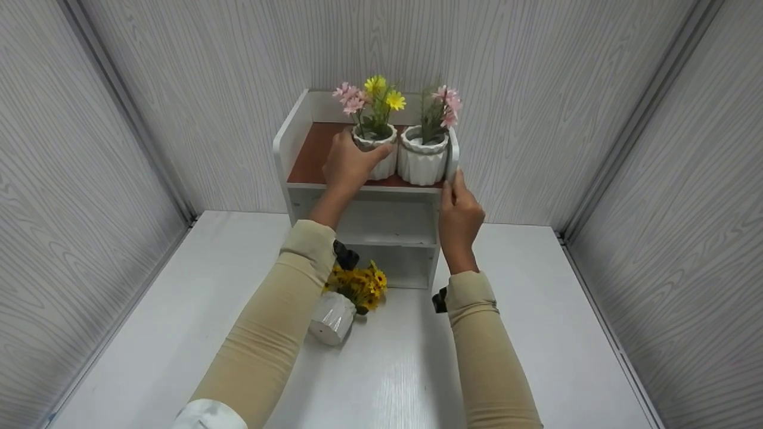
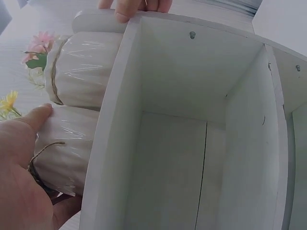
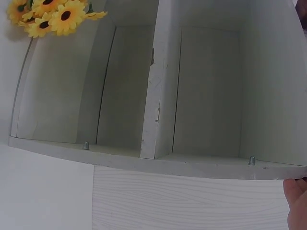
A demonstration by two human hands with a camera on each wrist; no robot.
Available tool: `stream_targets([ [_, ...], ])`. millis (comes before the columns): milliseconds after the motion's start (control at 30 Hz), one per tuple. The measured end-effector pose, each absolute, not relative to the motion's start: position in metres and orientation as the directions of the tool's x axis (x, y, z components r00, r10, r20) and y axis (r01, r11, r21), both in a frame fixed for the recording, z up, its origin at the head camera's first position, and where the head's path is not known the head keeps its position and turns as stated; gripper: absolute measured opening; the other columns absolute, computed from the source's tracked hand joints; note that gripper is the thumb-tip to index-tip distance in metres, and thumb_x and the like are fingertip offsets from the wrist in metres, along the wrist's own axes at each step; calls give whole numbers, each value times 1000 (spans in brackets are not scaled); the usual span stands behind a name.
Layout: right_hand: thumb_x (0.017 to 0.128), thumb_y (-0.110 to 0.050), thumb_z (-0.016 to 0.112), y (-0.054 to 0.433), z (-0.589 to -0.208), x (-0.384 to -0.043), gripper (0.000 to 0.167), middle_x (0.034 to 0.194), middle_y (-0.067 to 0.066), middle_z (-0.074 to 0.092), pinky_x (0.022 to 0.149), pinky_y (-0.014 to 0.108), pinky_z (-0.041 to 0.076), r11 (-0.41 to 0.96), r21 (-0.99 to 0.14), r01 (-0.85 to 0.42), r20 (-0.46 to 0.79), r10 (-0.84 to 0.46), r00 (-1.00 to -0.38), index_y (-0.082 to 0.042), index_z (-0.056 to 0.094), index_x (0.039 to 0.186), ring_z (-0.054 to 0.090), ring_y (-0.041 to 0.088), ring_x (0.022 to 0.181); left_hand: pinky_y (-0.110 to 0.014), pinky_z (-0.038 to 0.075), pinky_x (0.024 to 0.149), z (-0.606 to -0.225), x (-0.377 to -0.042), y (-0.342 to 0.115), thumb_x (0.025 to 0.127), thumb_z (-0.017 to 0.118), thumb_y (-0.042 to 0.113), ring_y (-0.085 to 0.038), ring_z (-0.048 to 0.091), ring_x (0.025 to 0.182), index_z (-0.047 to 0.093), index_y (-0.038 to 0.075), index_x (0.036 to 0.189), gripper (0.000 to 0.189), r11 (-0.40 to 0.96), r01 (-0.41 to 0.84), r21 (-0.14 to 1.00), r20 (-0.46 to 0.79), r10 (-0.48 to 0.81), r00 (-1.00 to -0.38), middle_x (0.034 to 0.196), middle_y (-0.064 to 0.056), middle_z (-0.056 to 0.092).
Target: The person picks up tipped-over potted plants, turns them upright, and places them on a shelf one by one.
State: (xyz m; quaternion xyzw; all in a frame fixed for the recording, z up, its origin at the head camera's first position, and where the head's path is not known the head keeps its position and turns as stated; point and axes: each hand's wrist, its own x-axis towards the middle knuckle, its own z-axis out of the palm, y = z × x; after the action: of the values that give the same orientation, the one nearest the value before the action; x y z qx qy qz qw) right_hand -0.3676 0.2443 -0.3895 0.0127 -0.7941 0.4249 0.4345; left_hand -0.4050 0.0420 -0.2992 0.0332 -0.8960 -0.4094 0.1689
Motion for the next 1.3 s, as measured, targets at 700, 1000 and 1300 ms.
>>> stream_targets([
  [700,101,-22,64,243,-386,-365,44,106,19,75,78,40,54,641,-661,-390,704,351,-617,-9,58,142,71,25,91,-56,40,107,-302,-400,39,81,65,76,-19,38,144,24,21,160,104,597,102,796,256,-179,-950,160,-2,34],
  [1000,101,-25,63,245,-384,-365,36,103,14,77,71,25,50,639,-685,-349,674,375,-637,-12,67,134,72,22,88,-57,39,110,-312,-396,40,83,69,68,-21,39,145,23,20,161,103,522,168,836,292,-165,-942,160,-4,33],
  [1300,99,-25,66,241,-376,-370,21,79,11,72,57,17,37,661,-663,-350,695,370,-617,-5,71,104,58,15,67,-50,42,109,-324,-384,27,87,73,56,-25,42,142,24,20,160,96,482,245,841,361,-162,-919,160,-8,30],
])
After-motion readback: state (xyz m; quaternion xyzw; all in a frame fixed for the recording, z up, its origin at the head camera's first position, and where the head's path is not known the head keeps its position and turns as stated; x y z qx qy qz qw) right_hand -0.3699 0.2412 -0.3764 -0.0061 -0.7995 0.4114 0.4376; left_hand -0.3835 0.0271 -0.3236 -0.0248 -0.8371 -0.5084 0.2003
